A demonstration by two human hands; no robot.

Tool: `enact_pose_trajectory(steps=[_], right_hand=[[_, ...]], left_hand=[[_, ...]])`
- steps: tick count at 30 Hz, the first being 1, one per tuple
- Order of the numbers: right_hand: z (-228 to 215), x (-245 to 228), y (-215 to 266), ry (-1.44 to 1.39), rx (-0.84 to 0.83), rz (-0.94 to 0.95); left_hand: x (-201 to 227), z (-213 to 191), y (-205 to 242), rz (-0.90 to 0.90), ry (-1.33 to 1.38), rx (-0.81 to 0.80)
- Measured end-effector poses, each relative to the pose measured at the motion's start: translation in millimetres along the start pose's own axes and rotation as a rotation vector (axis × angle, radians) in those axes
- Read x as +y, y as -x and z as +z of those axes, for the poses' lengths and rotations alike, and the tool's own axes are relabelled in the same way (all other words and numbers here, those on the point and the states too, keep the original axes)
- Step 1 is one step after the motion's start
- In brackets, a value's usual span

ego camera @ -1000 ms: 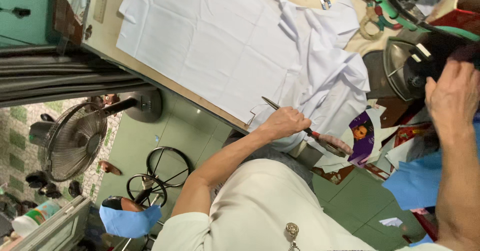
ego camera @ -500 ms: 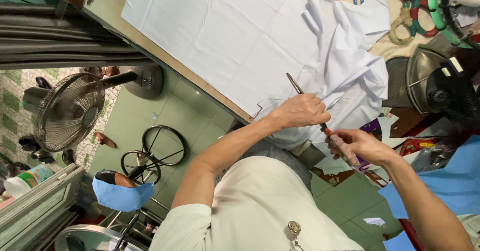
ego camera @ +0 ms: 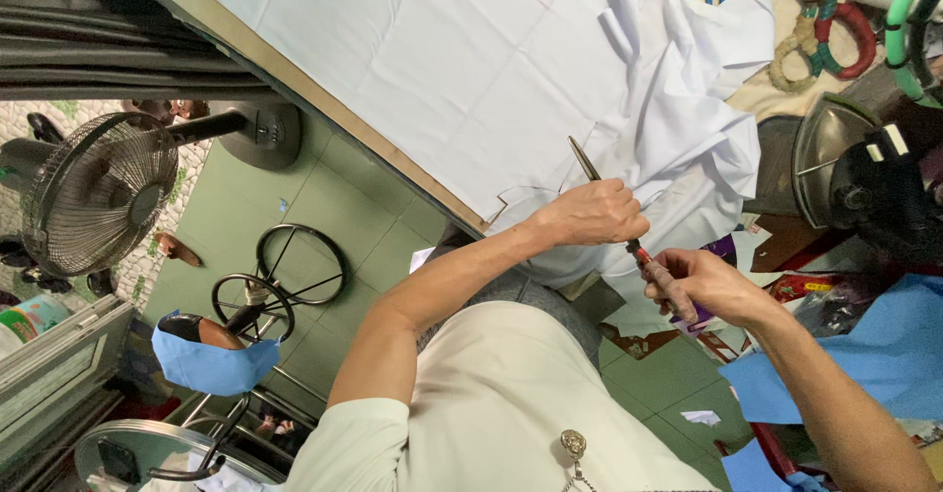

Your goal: The person uses large shears to cut a white fabric laid out on a table, following a pattern. The person holds the fabric steady with one hand while cutting with the other, creating a shaped piece.

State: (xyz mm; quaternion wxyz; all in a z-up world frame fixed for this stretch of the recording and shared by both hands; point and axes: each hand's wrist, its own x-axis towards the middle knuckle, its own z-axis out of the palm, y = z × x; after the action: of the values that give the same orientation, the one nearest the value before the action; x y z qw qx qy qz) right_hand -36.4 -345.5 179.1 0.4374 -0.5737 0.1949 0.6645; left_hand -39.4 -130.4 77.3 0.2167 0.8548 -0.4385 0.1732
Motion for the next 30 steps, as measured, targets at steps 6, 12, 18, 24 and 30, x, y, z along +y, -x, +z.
enact_pose_trajectory(steps=[6,12,18,24,30], right_hand=[[-51.9,75.2,-71.8,-0.389,0.037,0.244],[-146.5,116.2,-96.8,-1.204,-0.535,0.766],[-104.3,19.9,-36.1,0.016,0.002,0.095],[-95.9,-14.1,-29.0,0.391,0.029,0.086],[-102.2,-15.9,-42.4,0.232,0.057,0.18]], left_hand=[[-5.4,-37.5,-9.8,0.057,0.004,0.017],[-2.8,4.4,85.8,-0.324,0.277,0.088],[-48.0,-12.3,77.0,-0.68,-0.134,0.14],[-53.6,0.6,83.3,-0.635,-0.153,0.081],[-52.9,11.2,92.7,-0.629,-0.163,0.049]])
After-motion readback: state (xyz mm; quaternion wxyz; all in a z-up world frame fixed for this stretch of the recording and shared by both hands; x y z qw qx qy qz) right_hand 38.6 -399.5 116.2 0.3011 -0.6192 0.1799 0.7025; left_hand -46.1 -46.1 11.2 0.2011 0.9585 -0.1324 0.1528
